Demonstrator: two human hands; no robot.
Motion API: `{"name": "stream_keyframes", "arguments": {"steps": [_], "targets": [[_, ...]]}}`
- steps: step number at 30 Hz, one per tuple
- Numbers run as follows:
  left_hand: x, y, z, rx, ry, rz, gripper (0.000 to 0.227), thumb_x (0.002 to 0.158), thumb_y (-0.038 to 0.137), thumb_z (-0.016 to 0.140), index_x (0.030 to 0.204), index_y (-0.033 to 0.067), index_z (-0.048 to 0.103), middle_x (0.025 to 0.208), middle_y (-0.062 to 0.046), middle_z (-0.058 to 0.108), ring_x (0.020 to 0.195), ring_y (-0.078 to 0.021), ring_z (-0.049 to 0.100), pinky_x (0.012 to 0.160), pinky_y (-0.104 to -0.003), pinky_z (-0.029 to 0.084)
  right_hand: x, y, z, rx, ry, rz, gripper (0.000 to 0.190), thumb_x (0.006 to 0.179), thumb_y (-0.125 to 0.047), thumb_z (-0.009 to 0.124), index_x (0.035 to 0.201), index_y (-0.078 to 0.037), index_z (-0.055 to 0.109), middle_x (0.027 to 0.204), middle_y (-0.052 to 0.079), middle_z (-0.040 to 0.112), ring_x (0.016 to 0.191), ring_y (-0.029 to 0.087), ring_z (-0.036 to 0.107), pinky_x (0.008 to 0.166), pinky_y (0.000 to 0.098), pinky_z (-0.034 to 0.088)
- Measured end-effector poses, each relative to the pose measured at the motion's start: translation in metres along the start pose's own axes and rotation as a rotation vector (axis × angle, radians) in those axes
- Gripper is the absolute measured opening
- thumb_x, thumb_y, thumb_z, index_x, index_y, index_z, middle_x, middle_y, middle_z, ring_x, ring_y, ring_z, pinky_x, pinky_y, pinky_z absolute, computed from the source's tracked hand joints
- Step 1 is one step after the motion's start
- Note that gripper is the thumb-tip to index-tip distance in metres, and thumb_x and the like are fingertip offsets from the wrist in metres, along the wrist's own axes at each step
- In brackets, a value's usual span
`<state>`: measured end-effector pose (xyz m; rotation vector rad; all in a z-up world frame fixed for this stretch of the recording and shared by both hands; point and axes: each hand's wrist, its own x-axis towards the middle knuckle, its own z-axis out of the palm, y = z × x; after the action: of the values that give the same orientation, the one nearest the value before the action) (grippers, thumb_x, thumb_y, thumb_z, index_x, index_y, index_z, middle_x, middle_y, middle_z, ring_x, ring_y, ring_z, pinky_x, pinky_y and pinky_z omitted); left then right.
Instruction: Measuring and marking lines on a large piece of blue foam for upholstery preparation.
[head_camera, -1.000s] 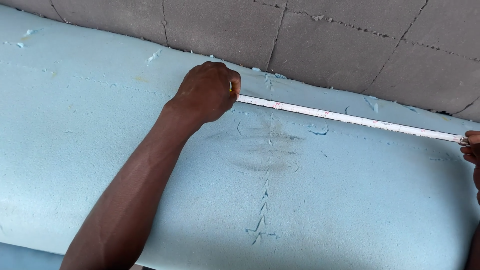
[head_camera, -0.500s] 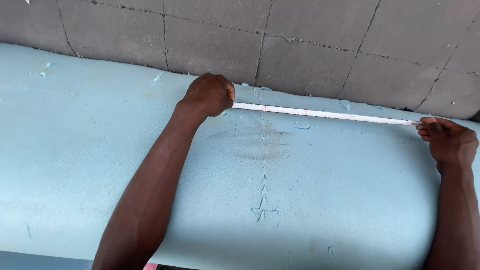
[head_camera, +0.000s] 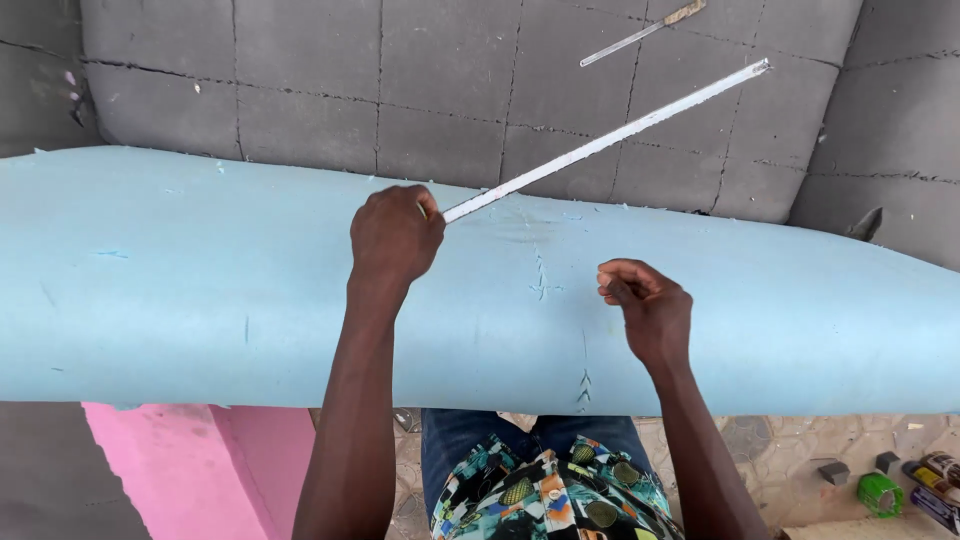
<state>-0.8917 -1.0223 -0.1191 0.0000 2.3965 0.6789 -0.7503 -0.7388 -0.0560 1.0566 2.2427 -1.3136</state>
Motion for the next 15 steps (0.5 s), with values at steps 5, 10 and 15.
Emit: {"name": "stream_keyframes", "arguments": {"steps": [5,10,15], "targets": [[-0.12,-0.057,-0.045,-0.107,0.068,-0.186,0.018,0.093,0.02,0.066,0.094,0.0079,0.078,0.087,-0.017,0.072,0.086,-0.0353,0.073,0.073,-0.045,0.059,-0.035,-0.001,0.032,-0.039,0.028,-0.092,0.012,0.097,-0.006,0.07,0.107,-0.004,0.078,0.087,0.017,0.077,0.075,0.019,0.074,0.072,0.0297,0.065],[-0.178,-0.115,-0.06,-0.272,0.081,-0.324,0.021,0.095,0.023,0.067,0.099,0.005,0.079,0.096,-0.02,0.077,0.094,-0.0396,0.074,0.074,-0.047,0.059,-0.046,0.006,0.048,-0.115,0.087,-0.089,0.012,0.096,-0.008,0.073,0.102,0.003,0.071,0.084,0.018,0.077,0.069,0.019,0.073,0.065,0.0293,0.064],[-0.178,-0.111,-0.061,-0.377,-0.092,-0.306,0.025,0.093,0.026,0.067,0.103,0.0071,0.079,0.102,-0.018,0.079,0.101,-0.0358,0.075,0.077,-0.045,0.059,-0.054,-0.005,0.06,-0.123,0.051,-0.066,0.018,0.099,0.004,0.062,0.115,0.006,0.07,0.098,0.024,0.077,0.085,0.024,0.077,0.077,0.0311,0.066]]}}
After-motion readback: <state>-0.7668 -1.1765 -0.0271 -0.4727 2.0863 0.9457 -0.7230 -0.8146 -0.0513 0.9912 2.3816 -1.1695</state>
